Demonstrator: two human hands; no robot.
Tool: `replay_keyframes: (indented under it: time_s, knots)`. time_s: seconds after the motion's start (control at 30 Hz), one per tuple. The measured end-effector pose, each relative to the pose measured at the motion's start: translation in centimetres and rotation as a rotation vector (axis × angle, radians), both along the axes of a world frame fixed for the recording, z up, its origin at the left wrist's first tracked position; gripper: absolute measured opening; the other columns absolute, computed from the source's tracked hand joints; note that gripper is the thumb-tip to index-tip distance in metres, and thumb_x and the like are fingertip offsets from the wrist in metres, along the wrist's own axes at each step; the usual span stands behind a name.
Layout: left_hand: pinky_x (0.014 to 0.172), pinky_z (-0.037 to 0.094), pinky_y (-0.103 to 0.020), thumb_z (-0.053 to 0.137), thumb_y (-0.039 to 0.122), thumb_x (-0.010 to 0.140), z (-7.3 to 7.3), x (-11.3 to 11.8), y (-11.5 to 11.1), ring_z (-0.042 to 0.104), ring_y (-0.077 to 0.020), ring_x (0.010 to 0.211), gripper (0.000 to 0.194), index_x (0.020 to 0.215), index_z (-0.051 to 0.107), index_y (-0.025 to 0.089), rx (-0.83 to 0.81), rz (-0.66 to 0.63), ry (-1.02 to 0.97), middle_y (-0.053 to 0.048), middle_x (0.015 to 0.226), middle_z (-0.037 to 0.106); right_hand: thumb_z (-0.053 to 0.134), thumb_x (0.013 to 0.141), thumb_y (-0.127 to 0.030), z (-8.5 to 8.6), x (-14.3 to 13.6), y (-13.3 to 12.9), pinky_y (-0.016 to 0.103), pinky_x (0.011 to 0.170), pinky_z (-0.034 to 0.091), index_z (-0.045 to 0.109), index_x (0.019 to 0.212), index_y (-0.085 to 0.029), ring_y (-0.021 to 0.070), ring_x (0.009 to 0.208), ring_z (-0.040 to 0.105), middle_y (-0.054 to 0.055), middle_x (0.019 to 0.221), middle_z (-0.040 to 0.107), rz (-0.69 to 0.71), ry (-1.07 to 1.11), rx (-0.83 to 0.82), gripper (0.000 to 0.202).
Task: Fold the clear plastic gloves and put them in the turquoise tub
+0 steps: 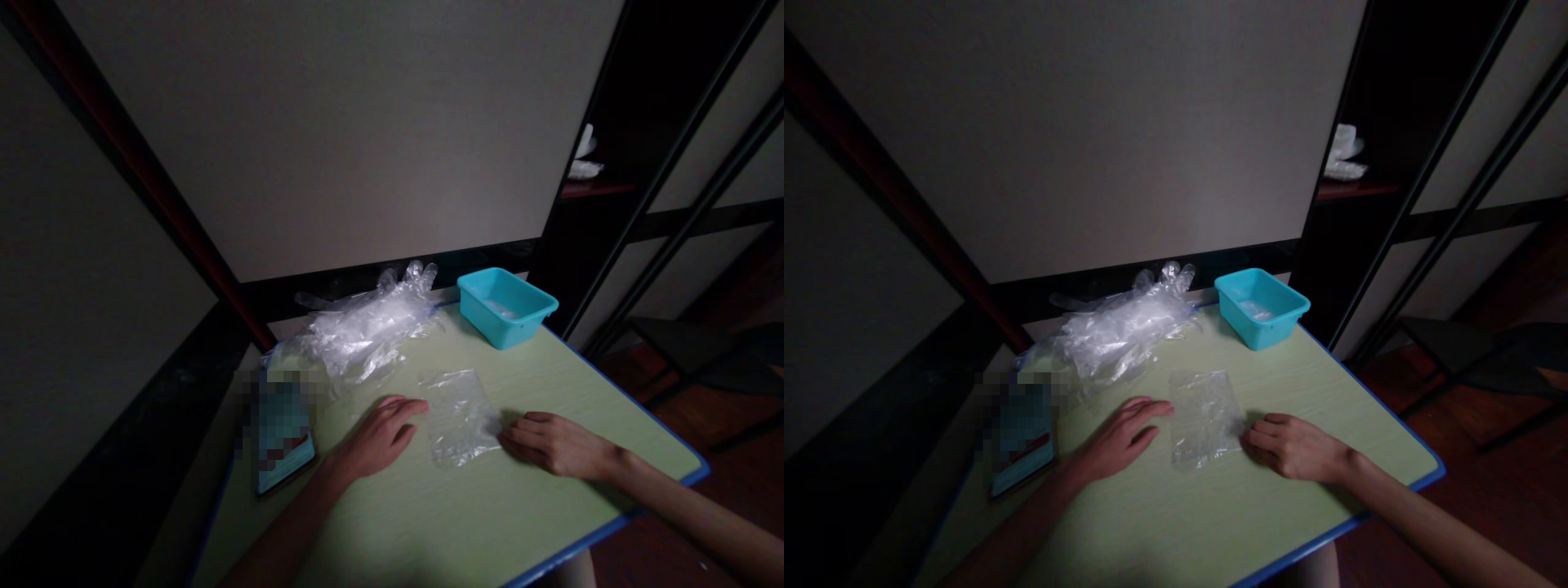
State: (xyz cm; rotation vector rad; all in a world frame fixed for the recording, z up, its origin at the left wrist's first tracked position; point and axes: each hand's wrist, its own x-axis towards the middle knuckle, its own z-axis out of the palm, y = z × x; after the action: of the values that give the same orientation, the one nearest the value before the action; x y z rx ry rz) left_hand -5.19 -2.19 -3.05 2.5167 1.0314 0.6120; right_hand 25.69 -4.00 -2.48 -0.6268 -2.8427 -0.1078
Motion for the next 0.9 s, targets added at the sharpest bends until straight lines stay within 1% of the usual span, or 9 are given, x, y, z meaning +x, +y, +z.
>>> replay_keyframes:
  time_s: [0.1, 0.17, 0.27, 0.47, 0.9]
  knots:
    - [0.096, 0.031, -0.032, 0.047, 0.009, 0.077, 0.1, 0.1, 0.0, 0.041, -0.0166, 0.110, 0.045, 0.119, 0.042, 0.024, -0.006, 0.003, 0.039, -0.001, 0.119, 0.050, 0.030, 0.090, -0.015, -0.6, 0.4, 0.0, 0.028, 0.062, 0.043, 0.055, 0.103, -0.015, 0.0146, 0.071, 0.052, 0.004, 0.083, 0.060, 0.055, -0.094, 0.129, 0.027]
    - [0.098, 0.029, -0.033, 0.049, 0.012, 0.077, 0.1, 0.1, 0.0, 0.036, -0.0176, 0.115, 0.050, 0.123, 0.036, 0.024, -0.013, 0.014, 0.072, -0.001, 0.126, 0.044, 0.034, 0.089, -0.014, -1.0, 0.7, 0.0, 0.027, 0.061, 0.042, 0.054, 0.104, -0.012, 0.0142, 0.069, 0.051, 0.004, 0.080, 0.059, 0.043, -0.090, 0.188, 0.025]
    - [0.100, 0.025, -0.035, 0.051, 0.016, 0.077, 0.2, 0.3, 0.0, 0.031, -0.0181, 0.119, 0.054, 0.127, 0.029, 0.024, -0.025, 0.020, 0.117, -0.002, 0.131, 0.038, 0.038, 0.088, -0.014, -1.3, 1.0, 0.1, 0.026, 0.060, 0.040, 0.052, 0.106, -0.012, 0.0134, 0.067, 0.049, 0.003, 0.076, 0.057, 0.025, -0.084, 0.241, 0.023]
    - [0.102, 0.021, -0.036, 0.049, 0.018, 0.080, 0.4, 0.4, -0.1, 0.029, -0.0181, 0.121, 0.053, 0.127, 0.026, 0.024, -0.039, 0.013, 0.150, -0.002, 0.132, 0.036, 0.038, 0.088, -0.012, -1.1, 1.2, -0.1, 0.026, 0.061, 0.039, 0.051, 0.109, -0.013, 0.0135, 0.068, 0.048, 0.002, 0.075, 0.055, 0.002, -0.110, 0.257, 0.024]
    - [0.101, 0.023, -0.036, 0.048, 0.018, 0.080, 0.2, 0.3, 0.0, 0.031, -0.0177, 0.121, 0.053, 0.128, 0.026, 0.023, -0.028, 0.017, 0.153, -0.003, 0.132, 0.037, 0.031, 0.091, -0.015, -1.2, 1.4, -0.1, 0.026, 0.064, 0.039, 0.050, 0.110, -0.015, 0.0135, 0.071, 0.048, 0.003, 0.078, 0.056, -0.024, -0.094, 0.188, 0.027]
